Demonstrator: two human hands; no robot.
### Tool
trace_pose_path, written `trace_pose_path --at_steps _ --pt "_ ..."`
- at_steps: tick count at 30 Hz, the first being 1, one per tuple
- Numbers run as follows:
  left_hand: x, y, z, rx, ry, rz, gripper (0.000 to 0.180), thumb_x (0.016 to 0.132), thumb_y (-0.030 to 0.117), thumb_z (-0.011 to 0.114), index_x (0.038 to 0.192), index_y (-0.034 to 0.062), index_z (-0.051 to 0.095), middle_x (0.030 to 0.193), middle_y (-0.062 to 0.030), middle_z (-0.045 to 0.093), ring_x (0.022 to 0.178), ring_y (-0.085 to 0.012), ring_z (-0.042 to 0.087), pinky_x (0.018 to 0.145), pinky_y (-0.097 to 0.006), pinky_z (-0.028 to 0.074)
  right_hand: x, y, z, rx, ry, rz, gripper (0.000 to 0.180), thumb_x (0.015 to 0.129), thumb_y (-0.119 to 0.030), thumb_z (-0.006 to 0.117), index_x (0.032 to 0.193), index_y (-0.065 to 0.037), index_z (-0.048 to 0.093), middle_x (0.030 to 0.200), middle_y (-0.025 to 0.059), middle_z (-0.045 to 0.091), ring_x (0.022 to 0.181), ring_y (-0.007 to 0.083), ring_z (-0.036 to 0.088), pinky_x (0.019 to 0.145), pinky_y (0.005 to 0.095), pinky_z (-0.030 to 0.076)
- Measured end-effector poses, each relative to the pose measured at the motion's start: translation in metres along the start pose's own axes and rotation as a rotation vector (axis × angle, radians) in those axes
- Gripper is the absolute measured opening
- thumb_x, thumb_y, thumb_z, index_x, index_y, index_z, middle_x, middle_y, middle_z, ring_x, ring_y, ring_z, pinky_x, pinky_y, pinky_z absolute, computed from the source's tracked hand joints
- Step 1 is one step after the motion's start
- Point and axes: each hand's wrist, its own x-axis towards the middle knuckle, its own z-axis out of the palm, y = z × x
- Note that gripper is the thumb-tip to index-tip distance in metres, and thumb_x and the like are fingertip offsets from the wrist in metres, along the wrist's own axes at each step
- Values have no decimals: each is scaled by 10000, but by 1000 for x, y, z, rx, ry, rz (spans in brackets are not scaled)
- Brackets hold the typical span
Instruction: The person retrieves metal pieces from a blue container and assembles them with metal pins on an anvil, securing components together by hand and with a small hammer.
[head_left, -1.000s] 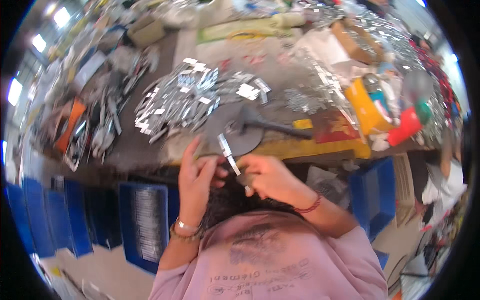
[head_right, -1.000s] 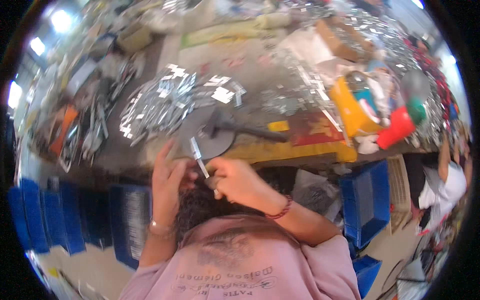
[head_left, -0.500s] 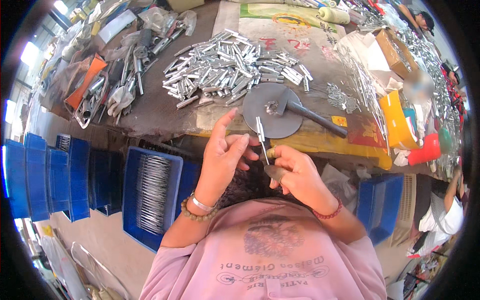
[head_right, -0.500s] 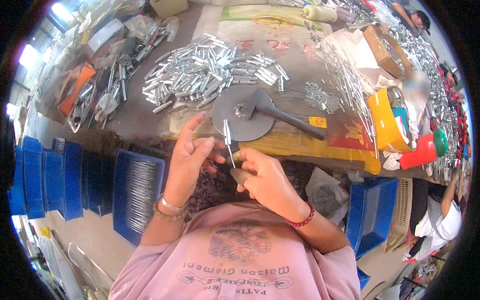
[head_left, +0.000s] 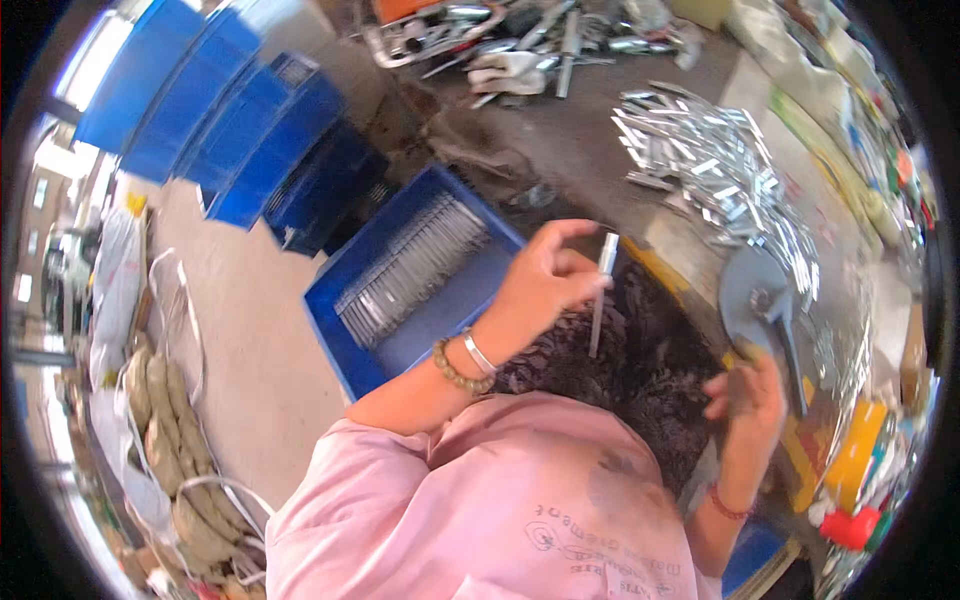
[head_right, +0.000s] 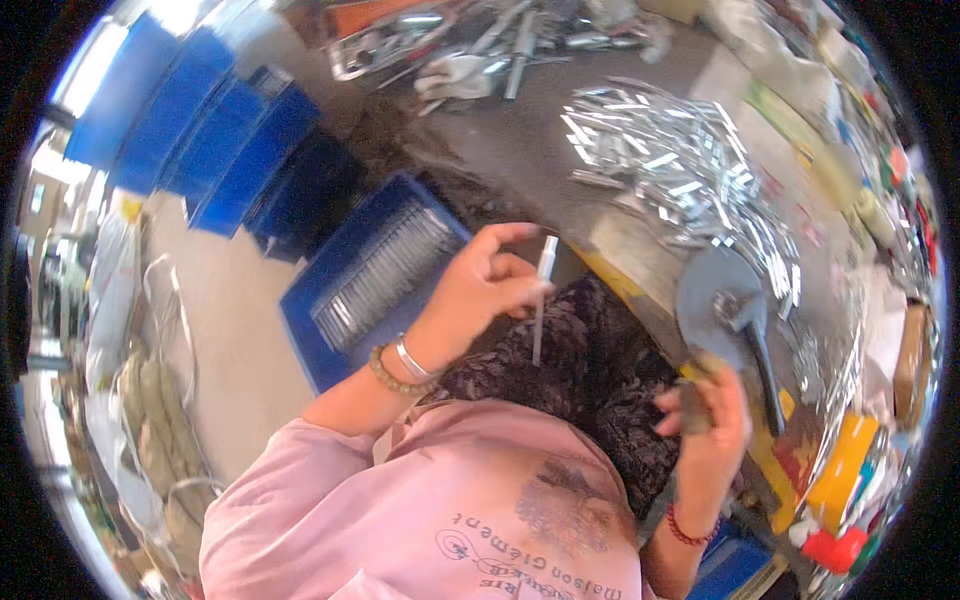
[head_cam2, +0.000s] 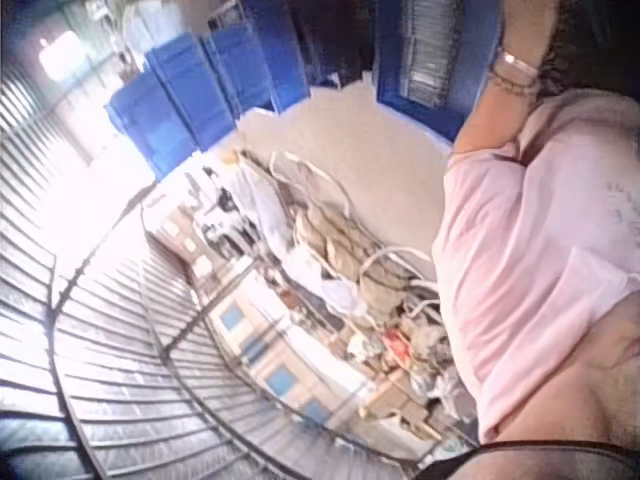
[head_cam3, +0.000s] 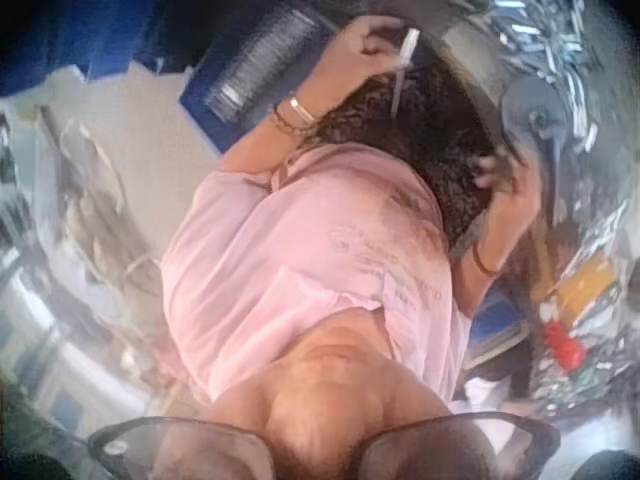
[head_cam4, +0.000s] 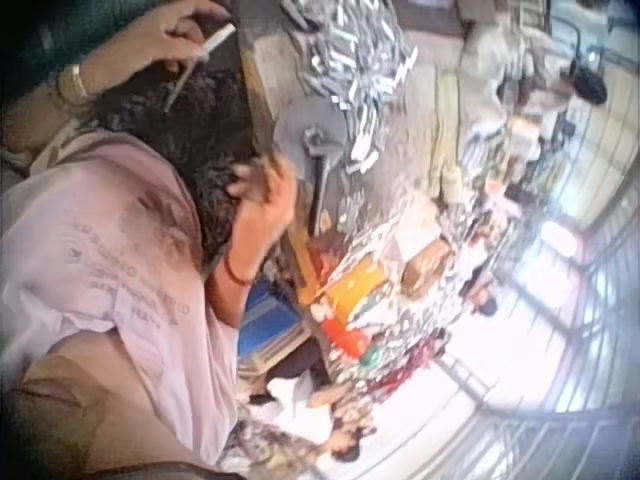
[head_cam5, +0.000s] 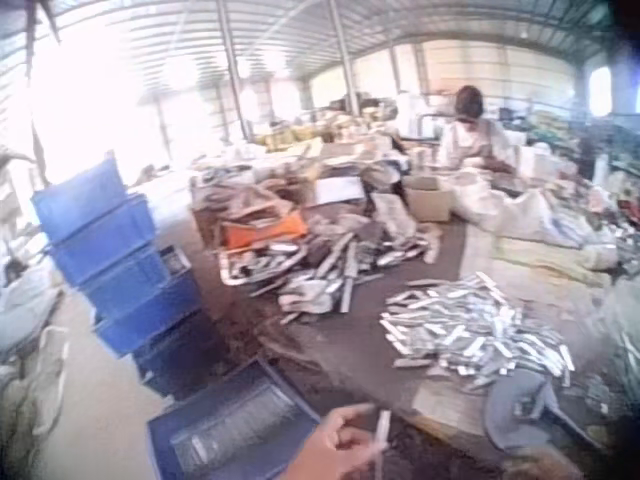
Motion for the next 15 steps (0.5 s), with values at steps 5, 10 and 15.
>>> trace_pose_path --at_steps 5,10,15 --pt "-14 -58 -131 269 503 -87 632 925 137 816 1491 -24 587 1056 -106 786 860 -158 750 716 -299 618 9 15 -19 89 139 21 366 1137 -200 633 1448 -10 668 838 59 716 616 71 576 581 208 463" --pt "-35 -133 -265 284 783 -154 545 902 67 815 1410 -41 649 985 -116 783 800 -182 751 657 -319 613 14 16 -14 85 141 -10 355 1140 -177 623 1444 2 664 836 69 706 603 73 564 543 202 441" --pt "-23 -162 -327 541 859 -266 475 927 62 799 1362 -72 667 931 -157 810 693 -235 773 634 -344 611 18 20 -18 106 168 5 368 1137 -183 632 1452 7 655 835 72 697 595 75 561 533 202 437"
